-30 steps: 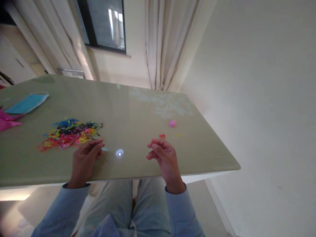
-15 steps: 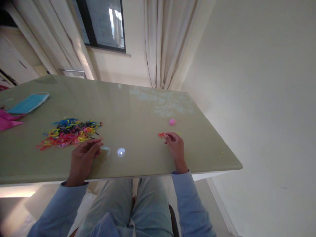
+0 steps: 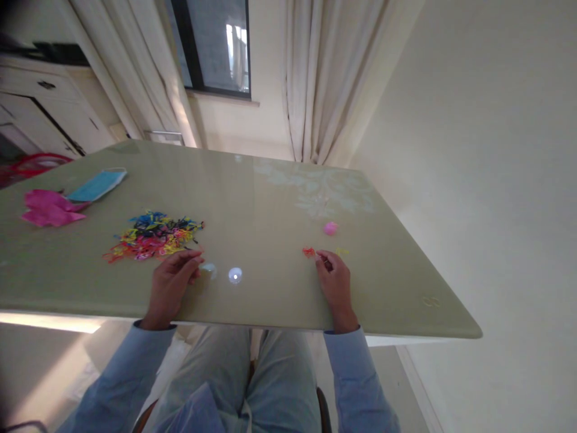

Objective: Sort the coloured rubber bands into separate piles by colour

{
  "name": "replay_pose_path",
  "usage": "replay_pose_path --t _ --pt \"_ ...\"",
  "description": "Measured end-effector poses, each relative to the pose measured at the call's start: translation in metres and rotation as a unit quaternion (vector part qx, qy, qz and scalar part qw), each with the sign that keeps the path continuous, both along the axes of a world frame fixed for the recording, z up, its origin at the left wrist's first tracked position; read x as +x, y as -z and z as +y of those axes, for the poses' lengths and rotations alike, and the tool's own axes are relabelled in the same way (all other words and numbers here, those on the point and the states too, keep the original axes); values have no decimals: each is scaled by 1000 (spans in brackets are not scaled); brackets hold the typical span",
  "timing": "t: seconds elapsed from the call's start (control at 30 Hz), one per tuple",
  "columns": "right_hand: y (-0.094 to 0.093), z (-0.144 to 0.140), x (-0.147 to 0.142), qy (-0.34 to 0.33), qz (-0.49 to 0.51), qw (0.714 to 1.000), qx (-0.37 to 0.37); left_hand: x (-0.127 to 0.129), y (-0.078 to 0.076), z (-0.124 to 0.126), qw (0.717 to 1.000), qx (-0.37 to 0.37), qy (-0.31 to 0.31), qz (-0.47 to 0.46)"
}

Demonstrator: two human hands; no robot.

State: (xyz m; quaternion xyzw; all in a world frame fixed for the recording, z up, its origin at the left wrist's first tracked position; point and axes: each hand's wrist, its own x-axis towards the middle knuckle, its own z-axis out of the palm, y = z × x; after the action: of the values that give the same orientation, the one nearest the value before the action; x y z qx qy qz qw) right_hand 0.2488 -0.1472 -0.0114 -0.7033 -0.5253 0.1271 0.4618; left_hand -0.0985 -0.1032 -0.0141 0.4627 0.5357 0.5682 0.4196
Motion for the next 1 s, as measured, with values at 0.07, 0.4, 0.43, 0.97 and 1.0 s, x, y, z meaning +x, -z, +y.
replay_pose_path --t 0.07,0.4,0.43,0.97,1.0 --pt "0 -5 -2 -24 -17 1000 8 0 -1 -1 1000 4 2 2" --pt "-2 -13 -2 -91 14 994 -57 -4 -4 4 979 32 8 203" --pt "-3 -13 -2 -89 13 994 -59 -6 -6 7 962 51 -9 269" --pt "-3 -10 -2 -122 -23 991 -56 -9 -29 32 773 -86 32 627" --pt "-4 -10 -2 -123 -24 990 -56 -8 -29 34 772 -85 31 629"
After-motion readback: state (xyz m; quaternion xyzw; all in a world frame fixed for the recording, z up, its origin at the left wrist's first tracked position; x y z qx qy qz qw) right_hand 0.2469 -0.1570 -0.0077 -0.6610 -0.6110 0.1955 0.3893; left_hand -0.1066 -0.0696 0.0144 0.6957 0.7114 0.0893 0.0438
